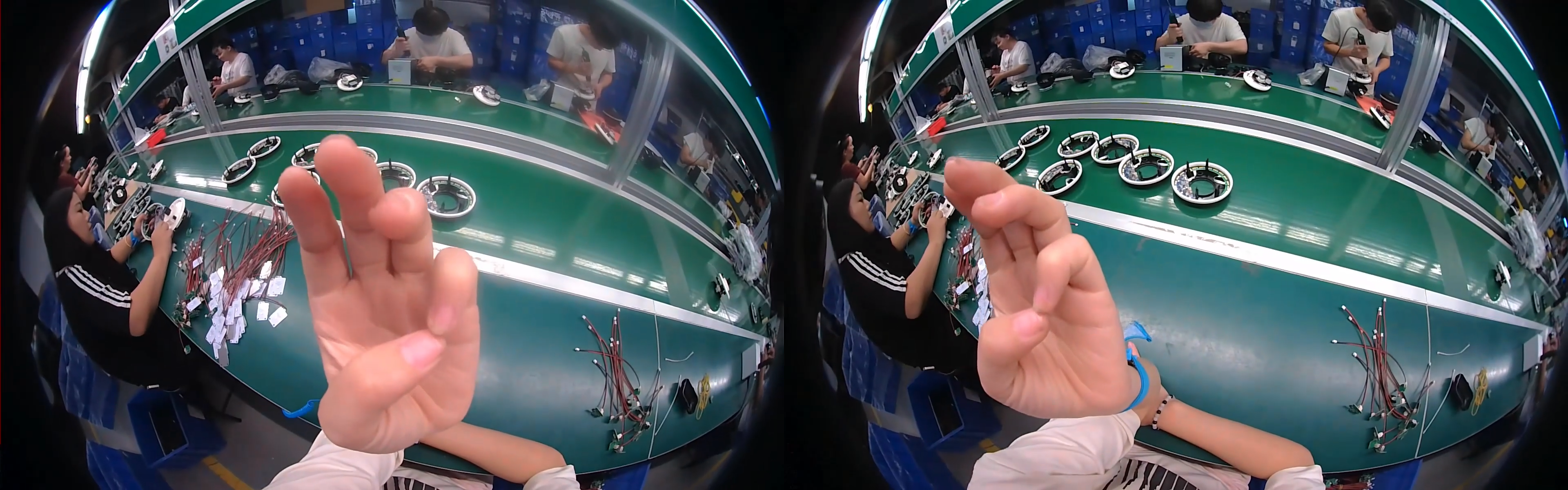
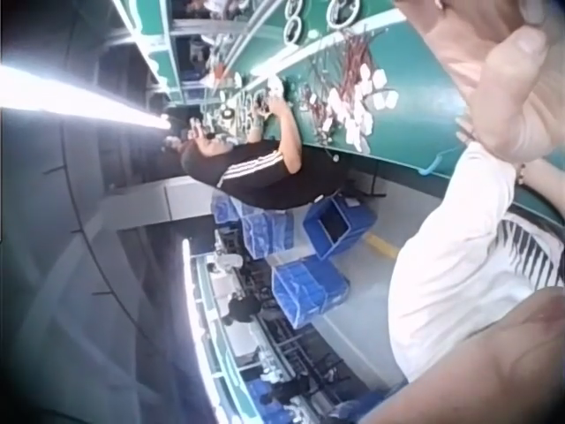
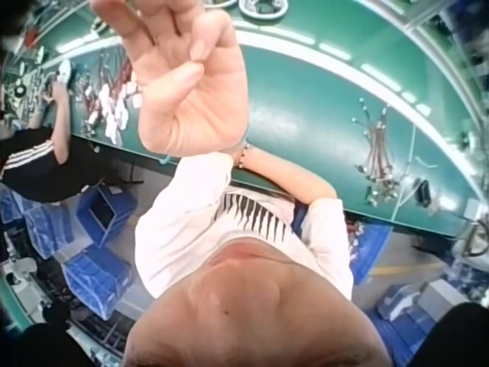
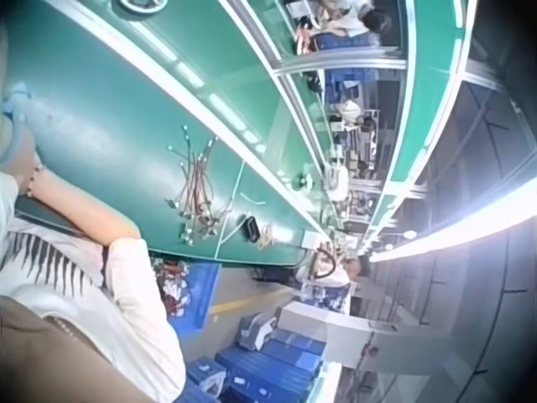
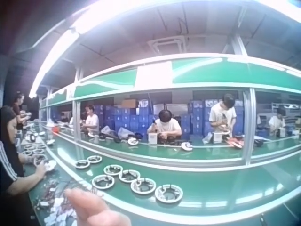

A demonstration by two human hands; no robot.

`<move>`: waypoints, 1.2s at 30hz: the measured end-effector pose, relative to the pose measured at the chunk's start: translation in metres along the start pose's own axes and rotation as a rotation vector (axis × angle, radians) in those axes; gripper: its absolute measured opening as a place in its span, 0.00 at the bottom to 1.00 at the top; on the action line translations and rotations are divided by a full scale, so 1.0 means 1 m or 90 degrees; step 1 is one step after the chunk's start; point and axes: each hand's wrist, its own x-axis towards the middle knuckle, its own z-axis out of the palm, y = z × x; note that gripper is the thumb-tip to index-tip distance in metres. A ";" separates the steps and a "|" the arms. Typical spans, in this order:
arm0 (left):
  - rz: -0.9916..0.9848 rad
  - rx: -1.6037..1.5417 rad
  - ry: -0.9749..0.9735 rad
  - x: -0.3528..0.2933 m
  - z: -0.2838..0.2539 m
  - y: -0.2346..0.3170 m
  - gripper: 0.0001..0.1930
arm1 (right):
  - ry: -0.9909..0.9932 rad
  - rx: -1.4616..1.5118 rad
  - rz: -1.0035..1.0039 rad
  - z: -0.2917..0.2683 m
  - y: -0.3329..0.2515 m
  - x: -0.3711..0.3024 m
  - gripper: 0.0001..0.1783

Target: Assembling electronic components by connecting wire harnesses to a circular base plate on a factory production line.

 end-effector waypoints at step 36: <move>-0.723 0.597 0.073 -0.120 -0.182 0.044 0.24 | 0.576 -0.475 0.125 -0.079 -0.157 -0.115 0.07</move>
